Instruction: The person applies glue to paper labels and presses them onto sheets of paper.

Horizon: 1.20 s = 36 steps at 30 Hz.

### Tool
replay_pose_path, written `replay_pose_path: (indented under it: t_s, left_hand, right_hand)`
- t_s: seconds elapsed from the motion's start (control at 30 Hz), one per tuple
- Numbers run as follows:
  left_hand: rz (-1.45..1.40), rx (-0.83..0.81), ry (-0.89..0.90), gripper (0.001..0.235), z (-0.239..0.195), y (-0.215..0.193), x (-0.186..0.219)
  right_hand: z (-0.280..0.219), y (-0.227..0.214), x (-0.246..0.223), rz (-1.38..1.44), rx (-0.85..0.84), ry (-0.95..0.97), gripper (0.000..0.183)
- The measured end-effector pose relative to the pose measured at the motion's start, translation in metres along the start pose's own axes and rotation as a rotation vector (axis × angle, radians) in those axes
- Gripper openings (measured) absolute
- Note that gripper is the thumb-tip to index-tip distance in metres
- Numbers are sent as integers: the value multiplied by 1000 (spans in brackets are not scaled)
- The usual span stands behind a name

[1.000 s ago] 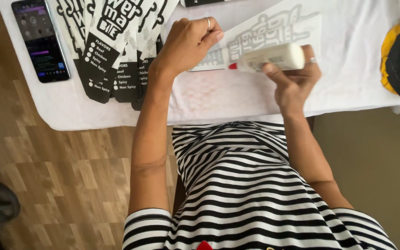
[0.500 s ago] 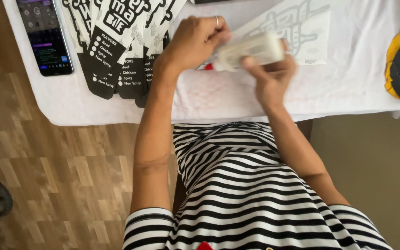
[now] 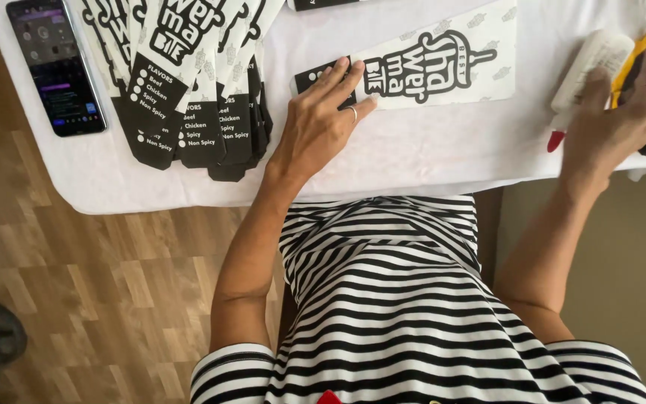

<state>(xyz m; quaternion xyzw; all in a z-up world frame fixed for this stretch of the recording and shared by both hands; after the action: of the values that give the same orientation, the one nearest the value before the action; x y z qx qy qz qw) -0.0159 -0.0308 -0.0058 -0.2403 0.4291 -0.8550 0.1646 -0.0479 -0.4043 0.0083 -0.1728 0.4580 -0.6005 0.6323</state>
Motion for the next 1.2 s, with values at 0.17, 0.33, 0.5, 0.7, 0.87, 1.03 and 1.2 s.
replay_pose_path:
  t_s: [0.17, 0.33, 0.5, 0.7, 0.87, 1.03, 1.2]
  left_hand:
    - [10, 27, 13, 10, -3, 0, 2]
    - [23, 58, 22, 20, -4, 1, 2]
    - [30, 73, 25, 15, -3, 1, 2]
    - [16, 97, 32, 8, -4, 3, 2]
    - [-5, 117, 24, 7, -1, 0, 4]
    - [-16, 98, 32, 11, -2, -6, 10]
    - [-95, -190, -26, 44, -20, -13, 11]
  right_hand:
    - [-23, 14, -73, 401, -195, -351, 11]
    - [-34, 21, -106, 661, -398, -457, 15]
    - [-36, 25, -102, 679, -367, -403, 9]
    - [-35, 24, -104, 681, -338, -408, 8]
    - [-37, 26, -104, 685, -318, -409, 8]
    - [-48, 31, -126, 590, -338, -382, 13]
    - [-81, 39, -150, 201, -735, -480, 73]
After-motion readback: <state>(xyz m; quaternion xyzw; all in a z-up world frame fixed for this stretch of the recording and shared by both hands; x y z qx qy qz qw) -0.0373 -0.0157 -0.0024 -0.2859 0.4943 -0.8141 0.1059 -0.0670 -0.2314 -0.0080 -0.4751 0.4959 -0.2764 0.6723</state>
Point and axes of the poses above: each hand's wrist, its own z-axis towards the middle knuckle, its own y-axis out of the palm, x = y × z, the point moved 3 cm from there along z, towards the middle knuckle, and after that the axes turned 10 degrees about y, right-handed, at the moved point
